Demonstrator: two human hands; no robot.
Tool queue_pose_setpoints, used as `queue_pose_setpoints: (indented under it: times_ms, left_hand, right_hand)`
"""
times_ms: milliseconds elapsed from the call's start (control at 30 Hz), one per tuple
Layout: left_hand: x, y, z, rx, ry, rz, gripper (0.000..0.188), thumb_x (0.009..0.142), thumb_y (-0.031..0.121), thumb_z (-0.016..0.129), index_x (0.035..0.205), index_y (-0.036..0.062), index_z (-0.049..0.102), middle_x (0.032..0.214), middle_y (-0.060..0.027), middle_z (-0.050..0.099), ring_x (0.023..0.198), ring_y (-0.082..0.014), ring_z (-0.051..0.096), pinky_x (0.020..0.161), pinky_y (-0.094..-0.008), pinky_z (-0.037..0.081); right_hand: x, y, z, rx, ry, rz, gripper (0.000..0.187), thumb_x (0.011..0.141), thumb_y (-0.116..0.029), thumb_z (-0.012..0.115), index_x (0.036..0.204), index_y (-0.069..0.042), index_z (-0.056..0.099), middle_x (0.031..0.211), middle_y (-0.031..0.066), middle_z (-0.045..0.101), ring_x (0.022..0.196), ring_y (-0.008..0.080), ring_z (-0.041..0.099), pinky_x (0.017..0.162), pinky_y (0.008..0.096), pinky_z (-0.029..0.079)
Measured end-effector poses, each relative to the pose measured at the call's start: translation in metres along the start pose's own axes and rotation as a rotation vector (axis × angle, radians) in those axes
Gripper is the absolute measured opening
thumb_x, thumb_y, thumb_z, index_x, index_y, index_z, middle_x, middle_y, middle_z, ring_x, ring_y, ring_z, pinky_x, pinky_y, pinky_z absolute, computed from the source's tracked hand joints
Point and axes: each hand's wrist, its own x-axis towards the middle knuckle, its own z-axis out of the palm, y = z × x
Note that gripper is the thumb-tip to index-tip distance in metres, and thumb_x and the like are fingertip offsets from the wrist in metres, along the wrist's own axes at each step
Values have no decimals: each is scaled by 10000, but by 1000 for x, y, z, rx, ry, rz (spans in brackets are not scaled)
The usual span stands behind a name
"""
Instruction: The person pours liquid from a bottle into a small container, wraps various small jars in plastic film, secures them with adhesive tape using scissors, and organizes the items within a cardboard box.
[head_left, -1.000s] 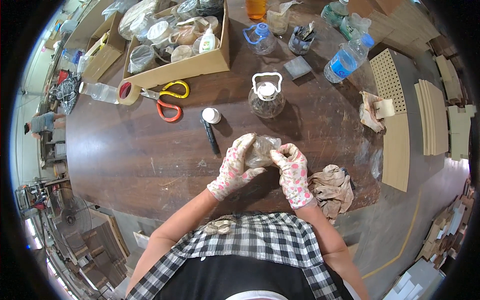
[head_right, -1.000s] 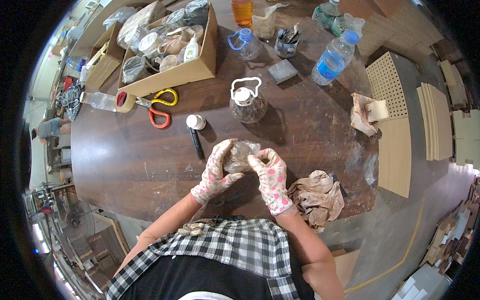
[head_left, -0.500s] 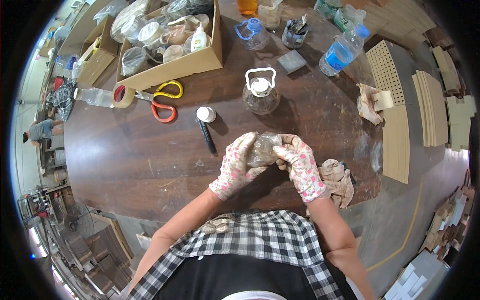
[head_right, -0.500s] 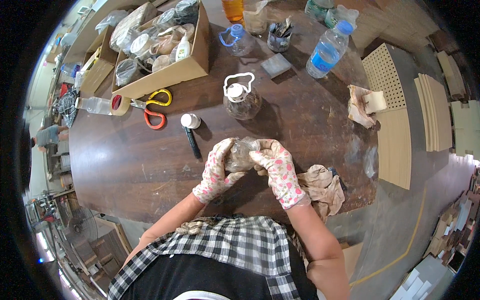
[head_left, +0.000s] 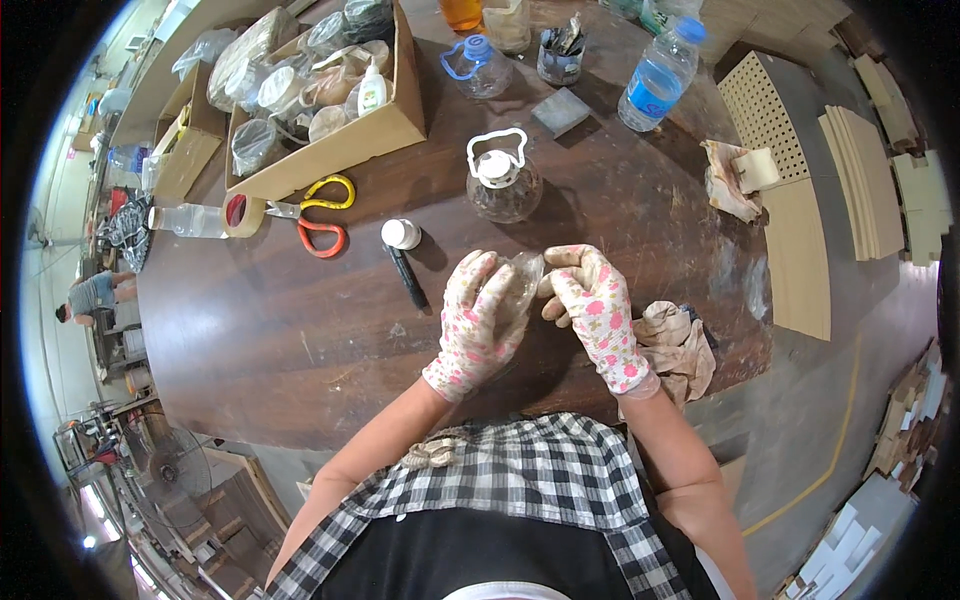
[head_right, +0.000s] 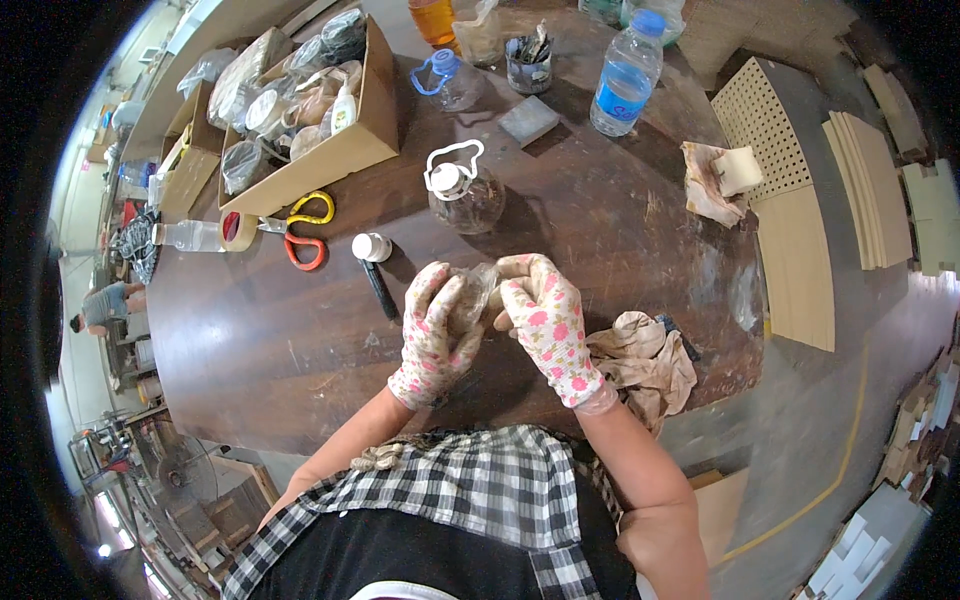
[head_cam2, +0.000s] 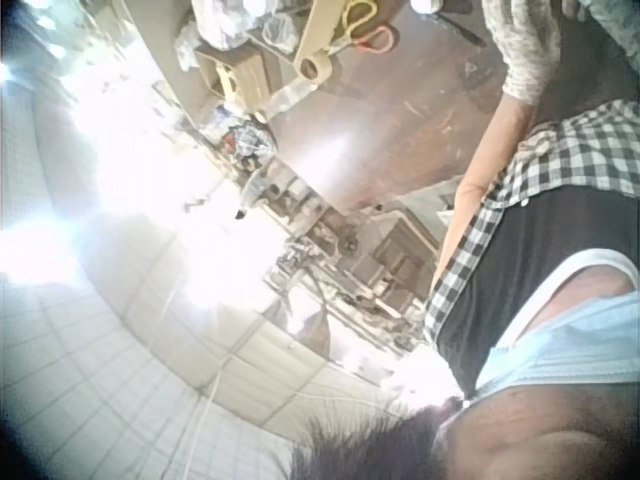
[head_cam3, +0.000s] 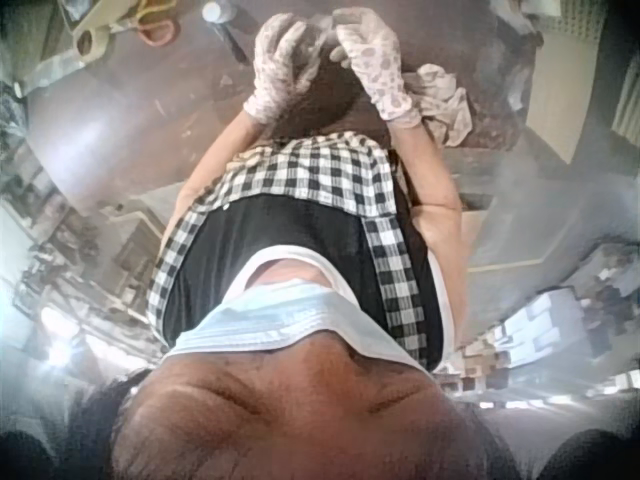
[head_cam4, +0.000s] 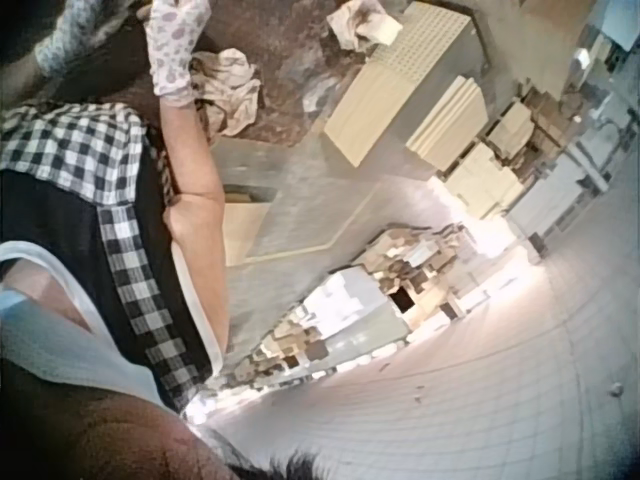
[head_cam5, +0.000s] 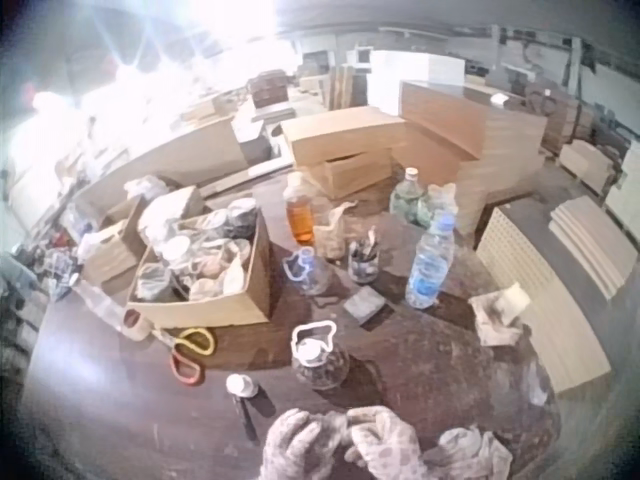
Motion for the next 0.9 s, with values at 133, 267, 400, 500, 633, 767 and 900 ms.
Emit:
queue_pose_setpoints:
  times_ms: [133,267,400,500,633,767,900]
  left_hand:
    - [-2,-2,-2,-76,6,-68,570,788,82,633,1316,7,431,1349,-233,392,1230,-420,416,1027,-479,366]
    - [-3,-5,-2,-105,-34,-79,548,836,149,571,1335,-7,408,1378,-241,361,1248,-417,396,1038,-478,349]
    - [-1,-3,-6,-131,-60,-110,597,832,198,577,1354,-16,380,1389,-254,345,1256,-431,377,1050,-493,326]
    - [-4,-4,-6,-147,-70,-114,628,830,202,582,1373,-17,356,1400,-255,328,1271,-431,356,1060,-494,311]
    - [-5,-3,-5,-102,-97,-89,684,796,198,632,1381,-15,348,1400,-249,325,1269,-438,355,1058,-498,311]
    - [-2,3,-5,-6,-112,-46,701,811,207,631,1403,-8,324,1438,-236,291,1292,-411,350,1068,-479,315]
    - [-6,-1,-3,46,-143,-29,742,776,178,670,1405,-6,320,1444,-242,284,1304,-434,337,1070,-490,313]
  right_hand:
    - [0,14,-8,-25,-16,40,178,899,-73,558,1062,-13,591,821,40,653,595,52,579,520,190,452]
    - [-2,23,-1,-179,-99,-114,139,881,-91,605,972,8,639,830,44,663,698,32,573,597,198,461]
    - [1,18,6,3,-111,-60,136,894,-128,611,947,-8,645,767,29,652,634,34,568,548,192,439]
    - [2,9,3,246,-151,230,130,896,-159,626,903,-31,645,715,19,631,539,43,540,479,186,399]
    - [3,14,1,377,-177,240,138,885,-177,642,813,-60,624,655,7,599,471,55,498,433,180,357]
    - [3,17,-1,426,-228,268,143,877,-167,642,777,-68,614,630,0,583,461,56,485,425,180,353]
    - [0,12,-1,411,-251,274,126,877,-160,628,792,-68,612,614,-4,570,455,62,487,404,186,350]
